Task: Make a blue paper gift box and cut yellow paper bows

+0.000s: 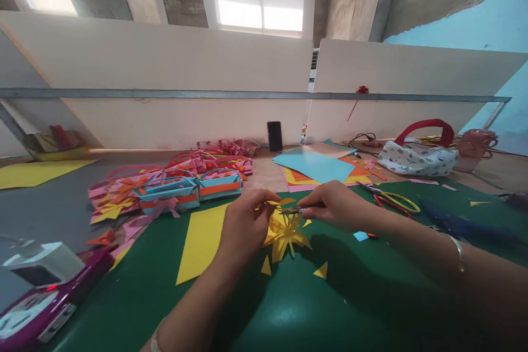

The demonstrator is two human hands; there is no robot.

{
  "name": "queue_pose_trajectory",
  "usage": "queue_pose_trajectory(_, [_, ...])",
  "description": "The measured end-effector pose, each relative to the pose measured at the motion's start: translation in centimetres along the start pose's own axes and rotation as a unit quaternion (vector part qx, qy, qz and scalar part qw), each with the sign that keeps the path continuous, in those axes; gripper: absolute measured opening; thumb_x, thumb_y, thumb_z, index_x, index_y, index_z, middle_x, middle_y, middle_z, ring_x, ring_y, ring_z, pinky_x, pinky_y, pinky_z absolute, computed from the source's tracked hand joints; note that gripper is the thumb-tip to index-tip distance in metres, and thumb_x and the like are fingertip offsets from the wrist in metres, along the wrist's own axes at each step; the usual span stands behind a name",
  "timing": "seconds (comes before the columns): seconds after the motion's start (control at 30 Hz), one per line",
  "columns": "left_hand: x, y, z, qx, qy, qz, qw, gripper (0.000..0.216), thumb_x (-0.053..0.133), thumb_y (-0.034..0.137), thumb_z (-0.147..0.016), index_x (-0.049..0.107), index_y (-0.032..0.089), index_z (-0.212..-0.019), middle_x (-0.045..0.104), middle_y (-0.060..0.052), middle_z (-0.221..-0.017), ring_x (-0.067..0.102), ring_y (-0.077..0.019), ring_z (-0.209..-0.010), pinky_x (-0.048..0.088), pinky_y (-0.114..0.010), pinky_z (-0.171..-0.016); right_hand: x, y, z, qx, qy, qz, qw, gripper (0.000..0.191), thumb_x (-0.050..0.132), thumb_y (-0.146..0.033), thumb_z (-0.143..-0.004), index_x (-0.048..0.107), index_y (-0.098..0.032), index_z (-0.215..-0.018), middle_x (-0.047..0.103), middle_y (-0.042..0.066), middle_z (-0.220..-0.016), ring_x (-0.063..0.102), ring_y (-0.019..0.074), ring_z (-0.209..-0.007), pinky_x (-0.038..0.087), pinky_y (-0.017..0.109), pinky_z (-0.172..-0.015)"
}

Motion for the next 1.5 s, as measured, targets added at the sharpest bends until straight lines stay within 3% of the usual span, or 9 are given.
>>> queue_pose_trajectory(0.3, [0.0, -0.1, -0.1, -0.014, -0.006, 0.004, 1.000, 0.016, 0.052, 0.014, -0.075, 0.066, 0.020, -0.080, 0.067, -0.003, -0.082, 0.064, -0.0182, -0.078, 0.050, -0.031, -0.071, 0.2, 0.2, -0.2, -0.007, -0.006, -0.001, 1.000, 0.026, 0.058, -0.030, -0.080, 0.072, -0.020, -0.099, 0.061, -0.001, -0.058, 0.040, 0.0096, -0.050, 0.023, 0.023, -0.046])
queue_pose_trajectory(0.47, [0.0, 0.0, -0.1, -0.020, -0.010, 0.009, 1.000, 0.017, 0.052, 0.013, -0.074, 0.066, 0.020, -0.080, 0.067, -0.003, -0.083, 0.063, -0.0186, -0.081, 0.050, -0.031, -0.073, 0.8, 0.1, -0.9, -0.025, -0.004, 0.001, 1.000, 0.027, 0.060, -0.030, -0.080, 0.072, -0.016, -0.099, 0.065, 0.001, -0.066, 0.042, 0.0095, -0.053, 0.024, 0.023, -0.047])
queue_pose_trajectory(0.97, [0.2, -0.6, -0.6, -0.045, -0.031, 0.052, 0.997, 0.012, 0.057, 0.022, -0.074, 0.067, 0.019, -0.080, 0.067, -0.002, -0.080, 0.062, -0.0167, -0.075, 0.047, -0.027, -0.068, 1.1, -0.5, -3.2, -0.044, -0.008, 0.045, 0.998, 0.018, 0.065, -0.027, -0.075, 0.075, -0.020, -0.088, 0.059, -0.002, -0.057, 0.041, 0.0092, -0.053, 0.023, 0.022, -0.048])
queue_pose_trajectory(1.5, [0.0, -0.7, -0.8, -0.075, -0.017, 0.112, 0.991, 0.013, 0.059, 0.028, -0.073, 0.066, 0.018, -0.077, 0.066, 0.000, -0.076, 0.061, -0.0139, -0.072, 0.048, -0.024, -0.066, 1.7, 0.0, -4.1, -0.051, 0.001, 0.066, 0.997, 0.021, 0.064, -0.028, -0.077, 0.074, -0.021, -0.093, 0.073, 0.003, -0.079, 0.055, 0.0122, -0.064, 0.028, 0.022, -0.051])
Point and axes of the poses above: each hand's wrist, its own z-axis away from the middle knuckle, its own x-axis out of the palm, y = z × x, the point moved 4 cm from there along -z, towards the middle knuckle
